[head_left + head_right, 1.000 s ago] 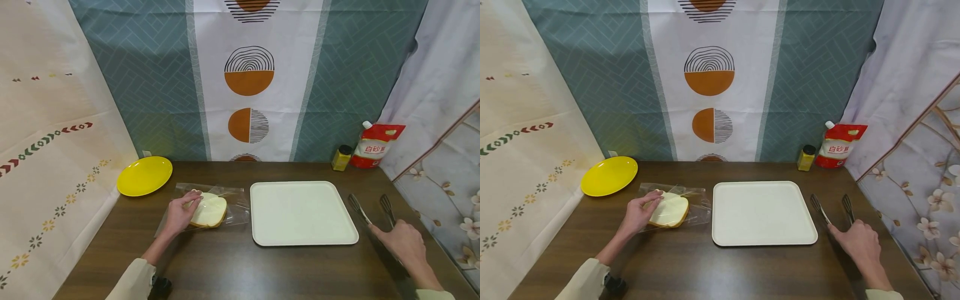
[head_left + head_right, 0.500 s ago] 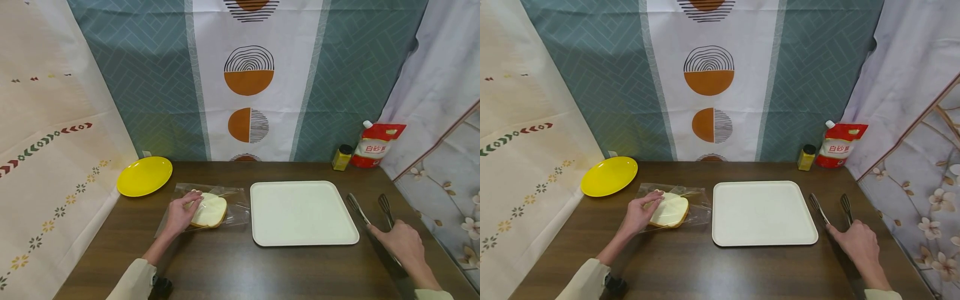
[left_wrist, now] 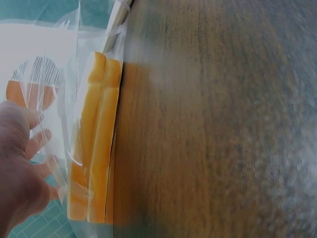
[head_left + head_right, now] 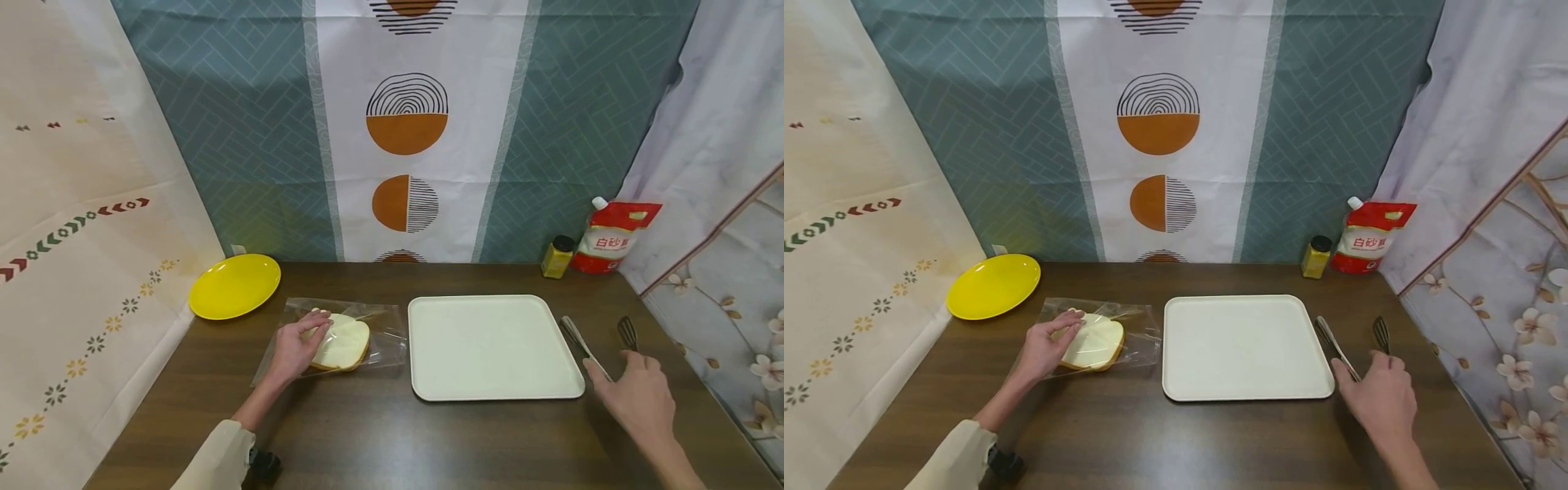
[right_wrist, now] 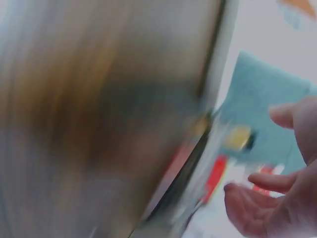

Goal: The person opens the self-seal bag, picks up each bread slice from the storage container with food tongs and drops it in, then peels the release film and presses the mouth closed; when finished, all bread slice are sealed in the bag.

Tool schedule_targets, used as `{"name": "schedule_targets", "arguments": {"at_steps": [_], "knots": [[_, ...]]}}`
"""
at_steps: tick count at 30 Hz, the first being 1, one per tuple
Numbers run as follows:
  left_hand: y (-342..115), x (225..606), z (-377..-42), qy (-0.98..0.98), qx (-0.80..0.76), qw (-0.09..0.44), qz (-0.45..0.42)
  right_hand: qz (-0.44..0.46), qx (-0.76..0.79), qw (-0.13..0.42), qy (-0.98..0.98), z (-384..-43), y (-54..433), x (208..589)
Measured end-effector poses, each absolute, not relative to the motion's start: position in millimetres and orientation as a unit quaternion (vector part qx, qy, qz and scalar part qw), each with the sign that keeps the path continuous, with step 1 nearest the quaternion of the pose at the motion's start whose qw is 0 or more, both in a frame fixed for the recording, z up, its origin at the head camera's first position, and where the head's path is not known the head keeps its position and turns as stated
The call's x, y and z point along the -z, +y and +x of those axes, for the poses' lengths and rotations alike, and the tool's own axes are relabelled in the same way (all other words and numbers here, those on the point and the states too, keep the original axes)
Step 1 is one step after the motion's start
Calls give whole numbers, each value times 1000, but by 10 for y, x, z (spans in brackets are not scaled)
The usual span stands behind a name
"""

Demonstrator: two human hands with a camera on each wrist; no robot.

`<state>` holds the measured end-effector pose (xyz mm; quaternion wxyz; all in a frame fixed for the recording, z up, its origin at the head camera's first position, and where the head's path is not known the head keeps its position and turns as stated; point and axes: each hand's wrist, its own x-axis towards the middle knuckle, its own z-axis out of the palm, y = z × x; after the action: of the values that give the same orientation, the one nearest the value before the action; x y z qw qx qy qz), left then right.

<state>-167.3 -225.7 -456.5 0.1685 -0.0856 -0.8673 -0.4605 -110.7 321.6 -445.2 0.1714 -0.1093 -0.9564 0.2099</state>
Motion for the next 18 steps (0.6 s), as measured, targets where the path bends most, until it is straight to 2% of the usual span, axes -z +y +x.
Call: {"name": "schedule_targets", "arguments": {"at_steps": [3, 5, 8, 15, 18], "knots": [[-2248, 4560, -1669, -868, 460, 166, -84, -56, -281, 198, -937, -991, 2833, 4393], [-2242, 4564, -1672, -868, 460, 167, -84, -21, -340, 184, -922, -902, 2545, 4373], [-2235, 4571, -1677, -869, 458, 166, -85, -4, -463, 99, -881, -751, 2102, 4374], [-2221, 4571, -1687, -873, 451, 166, -87, 26, -694, -177, -697, -439, 1233, 4485], [-2211, 4579, -1695, -874, 445, 170, -93, 19, -737, -243, -630, -383, 908, 4528]]}}
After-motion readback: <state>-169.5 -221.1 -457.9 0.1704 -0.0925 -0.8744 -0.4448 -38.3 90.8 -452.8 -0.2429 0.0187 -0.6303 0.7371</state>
